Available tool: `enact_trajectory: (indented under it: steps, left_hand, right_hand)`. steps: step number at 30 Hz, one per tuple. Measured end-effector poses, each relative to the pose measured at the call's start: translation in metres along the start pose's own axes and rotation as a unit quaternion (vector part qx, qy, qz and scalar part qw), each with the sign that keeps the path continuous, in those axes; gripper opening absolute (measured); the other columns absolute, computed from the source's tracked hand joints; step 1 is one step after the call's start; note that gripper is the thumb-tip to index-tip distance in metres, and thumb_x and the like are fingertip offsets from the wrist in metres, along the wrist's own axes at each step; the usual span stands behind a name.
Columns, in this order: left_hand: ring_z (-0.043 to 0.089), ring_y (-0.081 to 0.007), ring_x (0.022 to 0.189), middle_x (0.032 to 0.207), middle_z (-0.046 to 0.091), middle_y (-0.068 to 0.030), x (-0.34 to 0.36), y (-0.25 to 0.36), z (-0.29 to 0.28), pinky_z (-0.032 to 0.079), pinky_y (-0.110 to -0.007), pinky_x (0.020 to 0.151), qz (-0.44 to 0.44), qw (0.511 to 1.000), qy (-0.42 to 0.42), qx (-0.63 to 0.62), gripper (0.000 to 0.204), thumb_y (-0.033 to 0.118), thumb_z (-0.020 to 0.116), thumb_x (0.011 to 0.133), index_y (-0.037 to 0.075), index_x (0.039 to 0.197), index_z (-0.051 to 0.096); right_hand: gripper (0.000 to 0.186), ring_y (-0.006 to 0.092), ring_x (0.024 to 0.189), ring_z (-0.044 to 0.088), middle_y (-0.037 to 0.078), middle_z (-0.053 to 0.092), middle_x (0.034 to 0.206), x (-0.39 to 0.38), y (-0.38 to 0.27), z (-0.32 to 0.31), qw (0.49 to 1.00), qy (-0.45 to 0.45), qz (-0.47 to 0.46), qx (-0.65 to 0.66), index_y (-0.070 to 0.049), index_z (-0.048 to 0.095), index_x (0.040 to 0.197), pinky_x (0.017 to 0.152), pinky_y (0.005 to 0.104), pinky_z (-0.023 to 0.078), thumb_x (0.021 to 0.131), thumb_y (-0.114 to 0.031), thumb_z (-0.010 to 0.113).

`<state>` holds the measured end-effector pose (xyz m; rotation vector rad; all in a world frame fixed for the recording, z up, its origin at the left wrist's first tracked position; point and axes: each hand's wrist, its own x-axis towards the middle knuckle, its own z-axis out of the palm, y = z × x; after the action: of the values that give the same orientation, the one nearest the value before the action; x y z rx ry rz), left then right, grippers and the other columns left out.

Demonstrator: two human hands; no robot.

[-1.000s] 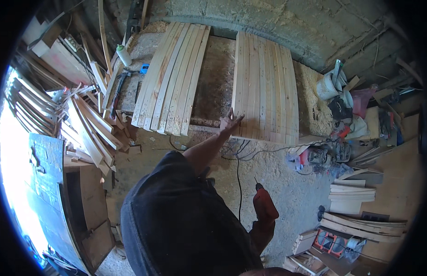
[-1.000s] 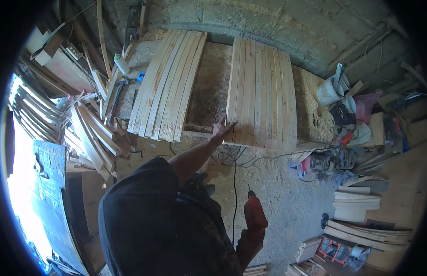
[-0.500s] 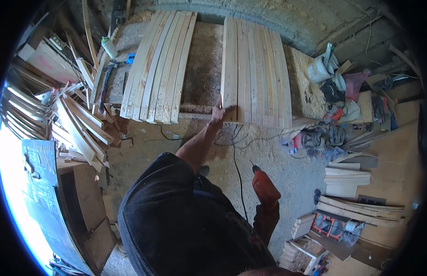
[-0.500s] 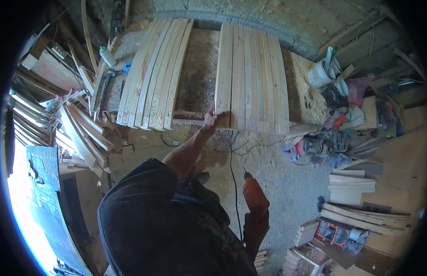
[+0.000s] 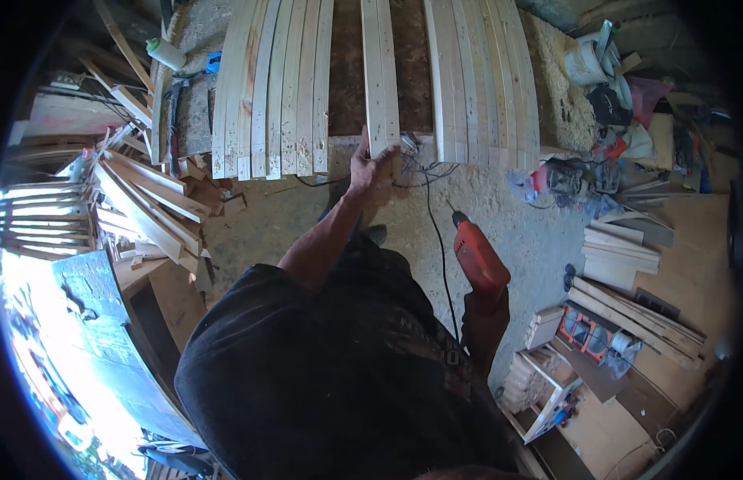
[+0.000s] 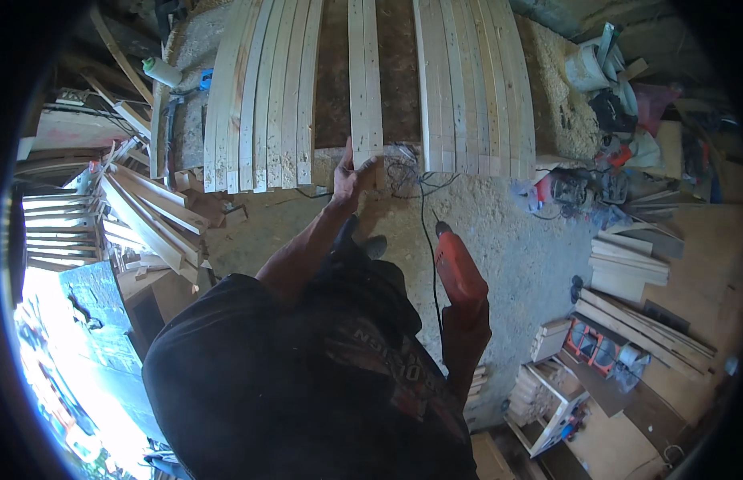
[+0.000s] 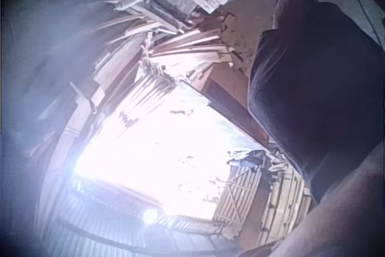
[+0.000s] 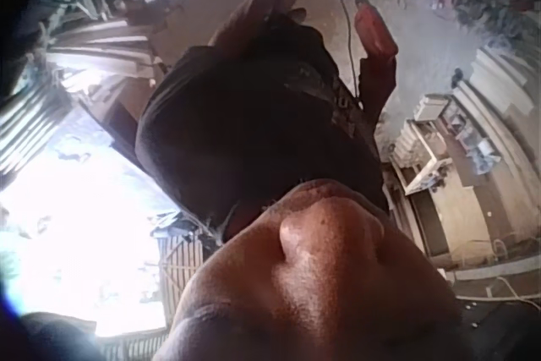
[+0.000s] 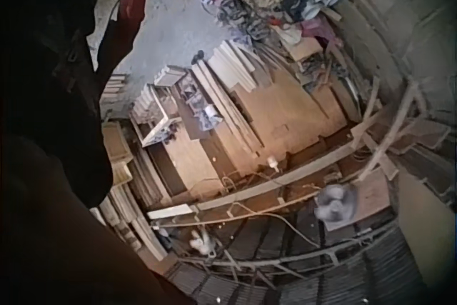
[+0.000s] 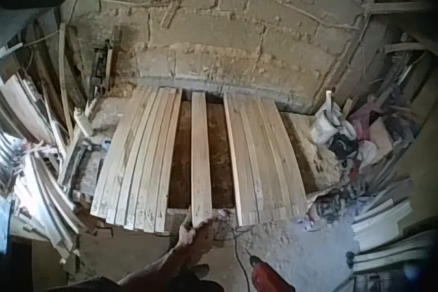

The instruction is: Sand and drill holes into wooden slats in a workshop.

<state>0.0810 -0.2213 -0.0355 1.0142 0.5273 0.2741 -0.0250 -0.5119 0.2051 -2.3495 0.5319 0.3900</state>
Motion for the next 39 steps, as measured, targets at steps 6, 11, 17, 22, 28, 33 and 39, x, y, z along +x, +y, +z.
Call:
enact_trajectory:
  steps: [6, 11, 17, 22, 28, 33, 39]
  left_hand:
    - [0.054, -0.0417, 0.126, 0.135, 0.057, -0.0255, -0.008, 0.034, 0.012, 0.045, -0.053, 0.108, -0.013, 0.843, 0.119, 0.524, 0.077, 0.029, 0.08, 0.09, 0.001, 0.151, 0.041]
    - [0.043, -0.058, 0.131, 0.139, 0.045, -0.0394, 0.125, 0.095, 0.031, 0.038, -0.061, 0.112, 0.226, 0.858, 0.14, 0.439, 0.085, 0.042, 0.078, 0.087, 0.001, 0.15, 0.038]
    - [0.037, -0.0603, 0.14, 0.165, 0.015, -0.0355, 0.251, 0.103, 0.038, 0.046, -0.063, 0.106, 0.044, 0.719, 0.012, 0.693, 0.102, 0.071, 0.061, 0.09, 0.025, 0.167, 0.013]
    - [0.039, -0.0654, 0.136, 0.16, 0.017, -0.0431, 0.239, 0.065, 0.023, 0.05, -0.064, 0.101, 0.138, 0.736, 0.044, 0.662, 0.098, 0.057, 0.063, 0.094, 0.015, 0.167, 0.013]
    - [0.039, -0.0659, 0.136, 0.158, 0.018, -0.0451, 0.217, 0.056, 0.024, 0.052, -0.063, 0.101, 0.102, 0.734, 0.03, 0.671, 0.092, 0.042, 0.058, 0.096, 0.012, 0.166, 0.008]
    - [0.047, -0.0626, 0.126, 0.151, 0.029, -0.0421, 0.212, 0.066, 0.028, 0.054, -0.063, 0.093, 0.138, 0.739, 0.055, 0.658, 0.088, 0.044, 0.057, 0.095, 0.017, 0.166, 0.013]
    - [0.05, -0.0572, 0.124, 0.147, 0.032, -0.0398, 0.212, 0.07, 0.028, 0.056, -0.059, 0.089, 0.102, 0.731, 0.055, 0.672, 0.089, 0.039, 0.061, 0.092, 0.018, 0.166, 0.016]
  right_hand:
    - [0.055, 0.0277, 0.1, 0.073, 0.021, 0.074, 0.108, -0.003, -0.056, 0.015, 0.999, -0.031, 0.009, 0.007, -0.005, 0.06, 0.134, 0.086, 0.0401, 0.054, 0.082, -0.012, 0.074]
    - [0.06, 0.0308, 0.092, 0.074, 0.022, 0.074, 0.102, -0.006, -0.109, 0.027, 0.996, -0.053, 0.006, -0.076, -0.007, 0.056, 0.141, 0.081, 0.0408, 0.056, 0.084, -0.015, 0.074]
    - [0.063, 0.0241, 0.088, 0.073, 0.019, 0.075, 0.101, -0.007, -0.155, 0.042, 0.994, -0.091, -0.016, -0.059, -0.002, 0.056, 0.138, 0.079, 0.0392, 0.056, 0.08, -0.01, 0.078]
    - [0.062, 0.0278, 0.108, 0.073, 0.023, 0.073, 0.115, 0.0, -0.165, 0.058, 0.99, -0.079, -0.108, -0.04, -0.004, 0.056, 0.14, 0.091, 0.041, 0.056, 0.082, -0.009, 0.076]
    - [0.062, 0.0292, 0.113, 0.072, 0.023, 0.072, 0.12, 0.01, -0.175, 0.064, 0.985, -0.115, -0.123, -0.041, -0.005, 0.056, 0.141, 0.095, 0.0416, 0.055, 0.082, -0.01, 0.075]
    - [0.063, 0.0303, 0.113, 0.071, 0.024, 0.072, 0.12, 0.02, -0.182, 0.074, 0.981, -0.142, -0.123, -0.049, -0.005, 0.055, 0.142, 0.095, 0.0421, 0.055, 0.083, -0.012, 0.076]
    - [0.064, 0.0316, 0.113, 0.071, 0.024, 0.072, 0.12, 0.026, -0.186, 0.083, 0.978, -0.161, -0.12, -0.058, -0.006, 0.054, 0.142, 0.095, 0.0427, 0.055, 0.083, -0.014, 0.076]
